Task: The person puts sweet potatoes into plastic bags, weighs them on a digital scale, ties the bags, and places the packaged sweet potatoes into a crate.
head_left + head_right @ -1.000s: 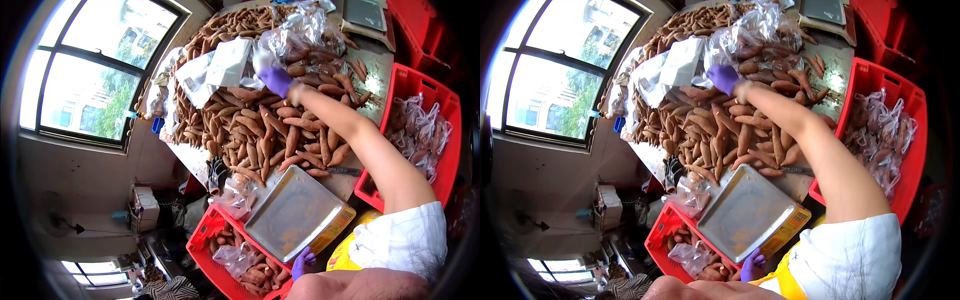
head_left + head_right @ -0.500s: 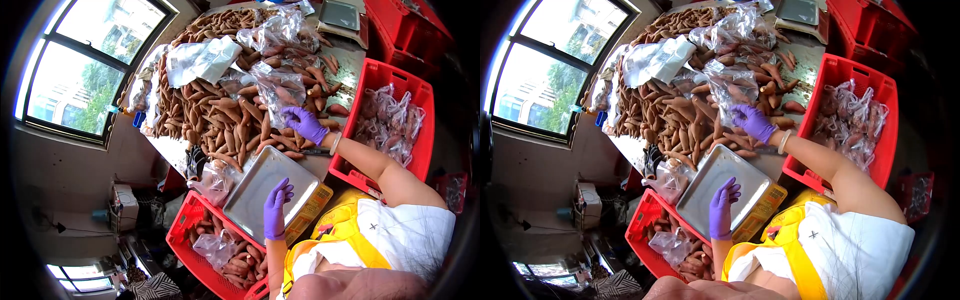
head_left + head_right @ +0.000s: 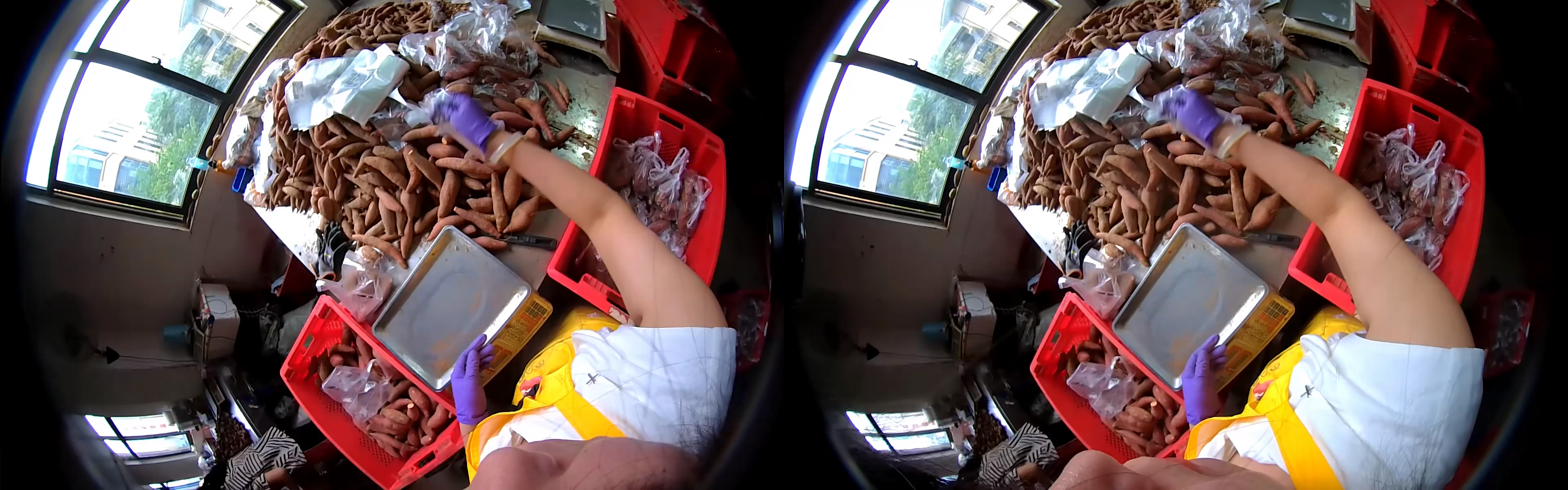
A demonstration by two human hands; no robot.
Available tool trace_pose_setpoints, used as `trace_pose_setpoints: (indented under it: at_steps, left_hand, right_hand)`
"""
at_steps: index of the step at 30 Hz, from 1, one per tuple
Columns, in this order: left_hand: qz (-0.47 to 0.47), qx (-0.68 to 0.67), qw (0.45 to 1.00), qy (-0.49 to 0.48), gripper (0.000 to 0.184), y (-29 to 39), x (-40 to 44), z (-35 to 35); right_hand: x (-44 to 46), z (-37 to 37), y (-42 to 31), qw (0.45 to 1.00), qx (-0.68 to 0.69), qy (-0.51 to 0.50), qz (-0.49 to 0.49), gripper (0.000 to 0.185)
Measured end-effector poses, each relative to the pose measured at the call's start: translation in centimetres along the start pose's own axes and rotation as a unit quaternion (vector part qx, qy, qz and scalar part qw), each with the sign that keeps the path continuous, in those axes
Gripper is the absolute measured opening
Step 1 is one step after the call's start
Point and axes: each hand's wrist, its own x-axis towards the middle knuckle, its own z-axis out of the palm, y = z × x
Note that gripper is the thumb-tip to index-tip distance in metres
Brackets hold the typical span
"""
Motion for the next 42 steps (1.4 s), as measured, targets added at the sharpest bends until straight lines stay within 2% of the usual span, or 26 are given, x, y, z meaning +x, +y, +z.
trace_pose_setpoints:
  at_steps: [1,3,5,7,10,12,14,17,19,20,23,24,26,27,29,30,31,32,33,34,35,37,38,39,41,42]
  left_hand:
    - [0.001,-0.006,1.0,0.025,0.036,-0.1,-0.2,-0.6]
    - [-0.02,-0.056,0.996,0.065,0.039,0.4,-0.1,-1.5]
    - [0.026,-0.061,0.997,0.034,0.042,0.8,1.8,-2.7]
    - [0.068,-0.06,0.996,0.005,0.047,2.2,3.5,-2.7]
    - [0.116,0.009,0.992,-0.048,0.051,5.8,7.5,0.0]
    - [0.11,0.012,0.991,-0.081,0.057,6.8,10.3,2.3]
    - [0.126,-0.001,0.986,-0.112,0.056,6.7,12.3,4.3]
    - [0.105,-0.084,0.982,-0.132,0.089,6.9,13.5,5.2]
    - [0.11,-0.111,0.98,-0.127,0.096,7.3,13.0,4.5]
    - [0.13,-0.097,0.977,-0.136,0.101,7.4,12.7,3.9]
    - [0.09,-0.22,0.956,-0.171,0.097,2.7,14.9,-0.7]
    - [0.13,-0.144,0.966,-0.169,0.095,3.9,12.8,-0.4]
    - [0.211,0.011,0.966,-0.148,0.091,6.5,8.7,0.2]
    - [0.265,-0.014,0.961,-0.078,0.09,6.5,7.5,-0.3]
    - [0.364,-0.065,0.927,0.063,0.088,5.8,5.3,-1.6]
    - [0.407,-0.089,0.899,0.132,0.087,5.3,4.4,-2.3]
    - [0.402,-0.09,0.901,0.133,0.087,4.2,3.9,-3.7]
    - [0.382,0.016,0.903,0.197,0.085,2.6,4.0,-5.5]
    - [0.356,0.12,0.89,0.257,0.084,1.6,3.9,-6.5]
    - [0.308,0.15,0.894,0.29,0.096,2.1,3.1,-5.9]
    - [0.334,0.112,0.885,0.304,0.098,0.8,4.6,-6.7]
    - [0.274,0.271,0.848,0.365,0.1,1.5,4.3,-6.3]
    - [0.261,0.285,0.852,0.354,0.102,0.9,5.3,-6.7]
    - [0.302,0.237,0.861,0.334,0.094,0.3,6.1,-6.7]
    - [0.21,0.057,0.944,0.247,0.065,-1.4,8.1,-10.3]
    - [0.24,0.093,0.927,0.271,0.047,-1.8,8.8,-11.9]
  right_hand:
    - [2.1,-1.8,-0.7,0.979,0.174,0.092,0.062,0.021]
    - [4.1,-6.6,-3.7,0.922,0.36,0.103,0.096,0.021]
    - [6.4,-9.7,-5.3,0.904,0.413,0.095,0.061,0.021]
    - [7.5,-12.1,-10.0,0.853,0.507,0.099,0.072,0.025]
    - [7.6,-14.2,-15.5,0.857,0.51,0.051,0.048,0.026]
    - [6.5,-15.4,-19.1,0.775,0.616,-0.118,0.078,0.021]
    - [5.6,-15.5,-22.4,0.748,0.642,-0.141,0.091,0.021]
    - [3.1,-15.1,-25.7,0.691,0.688,-0.198,0.094,0.023]
    - [2.0,-14.0,-27.1,0.642,0.668,-0.375,0.026,0.029]
    - [0.9,-13.1,-28.2,0.627,0.671,-0.395,0.04,0.033]
    - [-2.0,-8.2,-29.6,0.531,0.72,-0.433,0.107,0.03]
    - [-3.0,-6.5,-30.4,0.48,0.747,-0.442,0.128,0.029]
    - [-5.0,-4.4,-32.6,0.457,0.76,-0.44,0.138,0.026]
    - [-5.8,-3.7,-33.3,0.444,0.766,-0.447,0.13,0.026]
    - [-7.4,-3.5,-33.9,0.46,0.772,-0.407,0.164,0.025]
    - [-8.3,-3.6,-33.5,0.505,0.745,-0.412,0.142,0.025]
    - [-9.3,-3.8,-32.9,0.549,0.714,-0.416,0.121,0.025]
    - [-10.3,-3.5,-31.4,0.556,0.703,-0.434,0.093,0.025]
    - [-11.7,-3.4,-29.5,0.611,0.646,-0.448,0.091,0.026]
    - [-13.3,-4.0,-28.4,0.676,0.578,-0.446,0.1,0.027]
    - [-14.6,-4.1,-26.7,0.737,0.478,-0.471,0.08,0.025]
    - [-17.5,-4.9,-25.0,0.744,0.49,-0.434,0.13,0.026]
    - [-18.4,-5.8,-24.5,0.744,0.488,-0.436,0.135,0.026]
    - [-19.0,-6.8,-24.3,0.753,0.49,-0.411,0.153,0.027]
    - [-20.4,-8.1,-23.7,0.761,0.494,-0.384,0.169,0.028]
    - [-20.9,-8.6,-23.4,0.779,0.481,-0.359,0.182,0.029]
